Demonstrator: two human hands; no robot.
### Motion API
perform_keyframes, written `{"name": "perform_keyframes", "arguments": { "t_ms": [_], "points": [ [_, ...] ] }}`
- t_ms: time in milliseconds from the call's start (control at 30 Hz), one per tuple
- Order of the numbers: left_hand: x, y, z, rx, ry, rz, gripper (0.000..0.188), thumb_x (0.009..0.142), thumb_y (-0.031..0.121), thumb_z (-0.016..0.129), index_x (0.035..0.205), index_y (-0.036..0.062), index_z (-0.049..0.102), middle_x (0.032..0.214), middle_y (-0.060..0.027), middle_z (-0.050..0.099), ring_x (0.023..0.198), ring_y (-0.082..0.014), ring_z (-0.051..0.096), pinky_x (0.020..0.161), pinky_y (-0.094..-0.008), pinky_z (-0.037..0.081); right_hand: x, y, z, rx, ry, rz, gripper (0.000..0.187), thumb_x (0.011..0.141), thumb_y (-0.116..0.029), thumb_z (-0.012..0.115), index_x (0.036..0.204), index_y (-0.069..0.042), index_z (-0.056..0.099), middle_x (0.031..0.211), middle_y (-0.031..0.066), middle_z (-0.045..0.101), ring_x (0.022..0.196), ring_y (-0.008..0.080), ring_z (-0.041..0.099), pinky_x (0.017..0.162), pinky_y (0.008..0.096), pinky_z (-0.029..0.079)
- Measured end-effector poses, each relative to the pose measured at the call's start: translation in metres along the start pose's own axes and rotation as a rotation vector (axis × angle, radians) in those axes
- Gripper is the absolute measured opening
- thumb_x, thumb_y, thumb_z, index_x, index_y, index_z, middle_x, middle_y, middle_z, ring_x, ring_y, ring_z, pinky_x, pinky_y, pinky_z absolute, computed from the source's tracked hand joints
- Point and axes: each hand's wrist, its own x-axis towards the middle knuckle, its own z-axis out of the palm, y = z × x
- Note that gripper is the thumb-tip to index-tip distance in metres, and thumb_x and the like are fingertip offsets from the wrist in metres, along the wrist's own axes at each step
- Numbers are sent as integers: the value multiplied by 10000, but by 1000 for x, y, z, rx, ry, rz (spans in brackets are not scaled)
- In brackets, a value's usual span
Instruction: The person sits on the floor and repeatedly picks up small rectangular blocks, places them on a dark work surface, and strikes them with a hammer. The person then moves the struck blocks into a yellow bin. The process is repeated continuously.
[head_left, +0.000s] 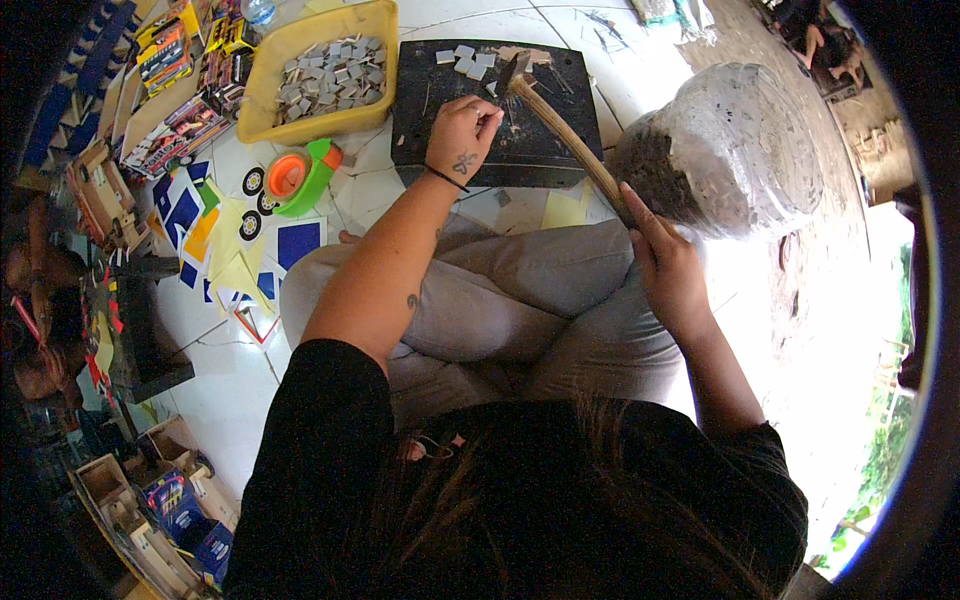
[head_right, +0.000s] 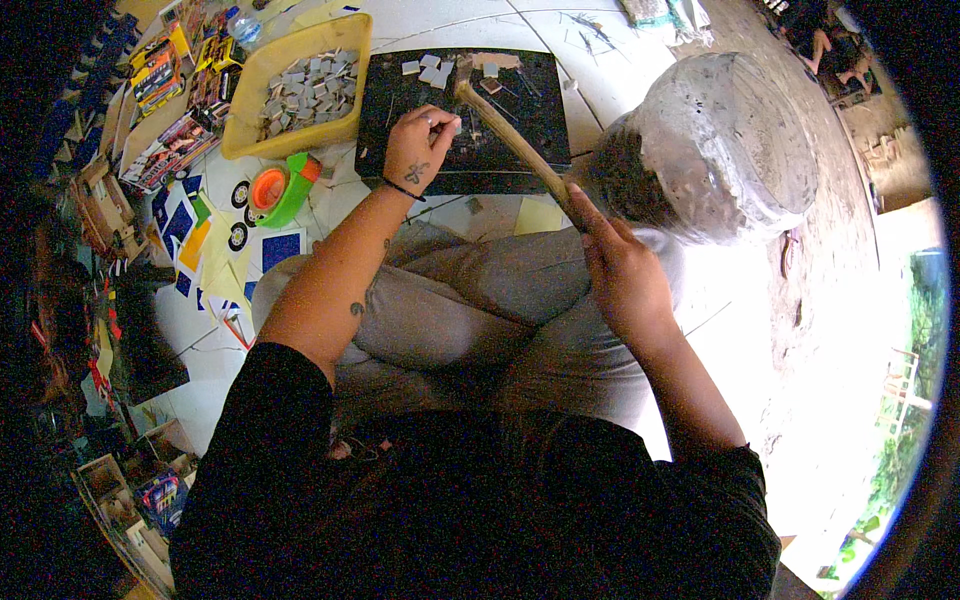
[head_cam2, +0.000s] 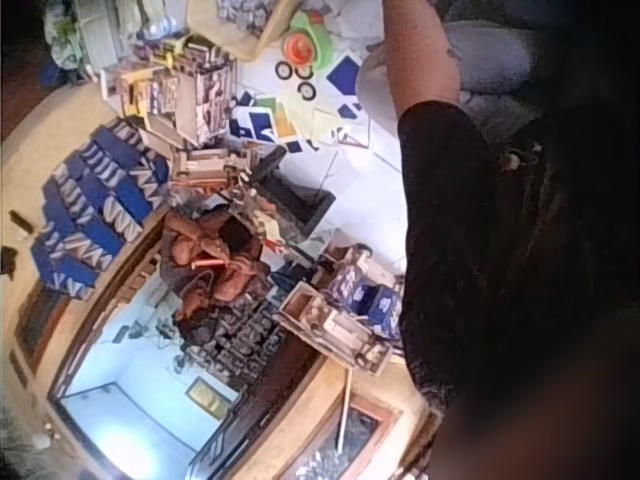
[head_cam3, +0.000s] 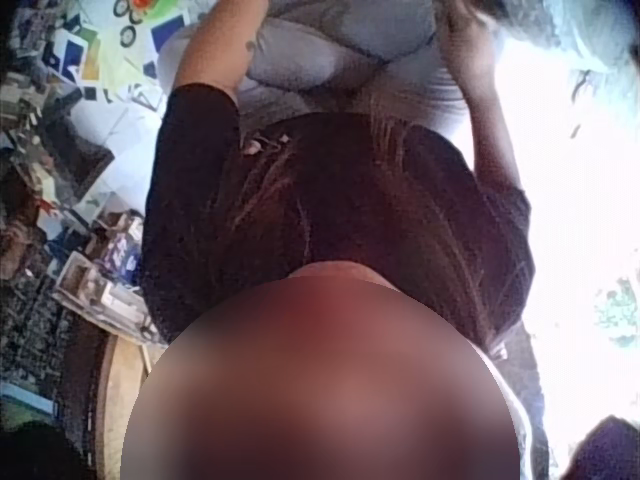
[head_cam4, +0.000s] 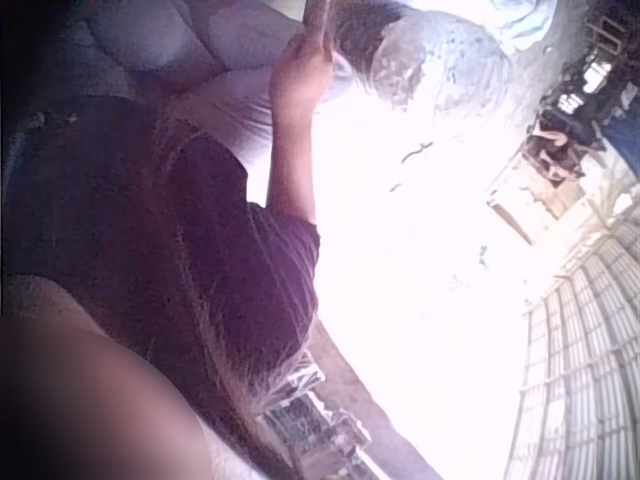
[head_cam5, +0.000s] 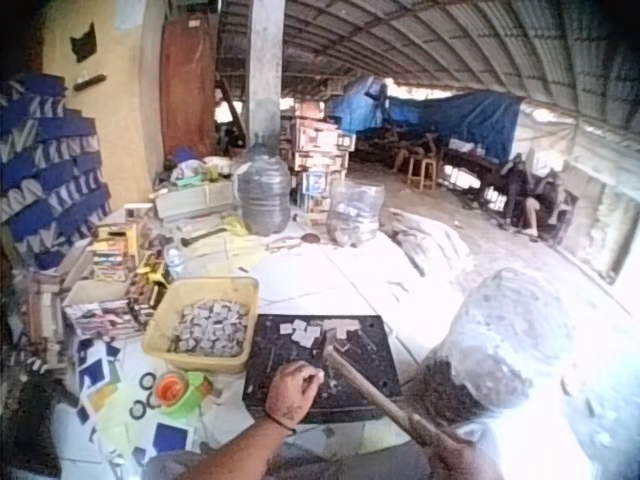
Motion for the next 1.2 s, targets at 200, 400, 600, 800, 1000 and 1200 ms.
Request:
{"name": "perform_keyframes", "arguments": {
  "t_ms": [200,400,600,800,1000,1200],
  "points": [
    [-1,-1,2,18,15,13,117,808,138,629,794,22,626,794,-124,627,717,-291,612,660,-356,485,0,2,0,33,45,-24,513,893,-81,479,1365,-257,384,1029,195,594,859,363,617,734,429,497],
    [-1,-4,3,33,6,31,117,813,129,626,781,17,618,772,-118,620,694,-289,607,634,-354,483,-1,5,1,21,9,1,527,885,-63,487,1373,-224,375,1033,189,592,866,363,613,743,420,496],
    [0,0,1,25,-4,-10,118,794,143,643,765,29,632,745,-108,615,673,-288,598,648,-365,475,31,23,6,-39,191,-214,482,898,-93,475,1364,-155,371,1176,187,557,1005,375,577,844,425,468],
    [19,-24,-38,170,13,-135,142,763,191,679,778,52,658,753,-113,653,674,-256,638,613,-337,495,118,57,22,-332,47,86,262,884,-163,489,1124,-59,474,1070,183,562,911,390,591,759,480,486],
    [61,-82,-153,853,-28,-428,232,755,356,605,811,144,680,798,-94,660,780,-301,628,699,-418,491,139,75,54,-345,-32,149,342,832,-140,556,1147,-53,454,1055,185,542,977,392,555,823,456,460],
    [92,-92,-126,843,-181,-231,341,779,334,600,1033,108,629,1011,-128,620,956,-333,575,833,-452,456,147,50,63,-641,160,-255,310,804,-160,590,1085,-48,524,1073,146,550,962,316,573,789,407,474]
  ]
}}
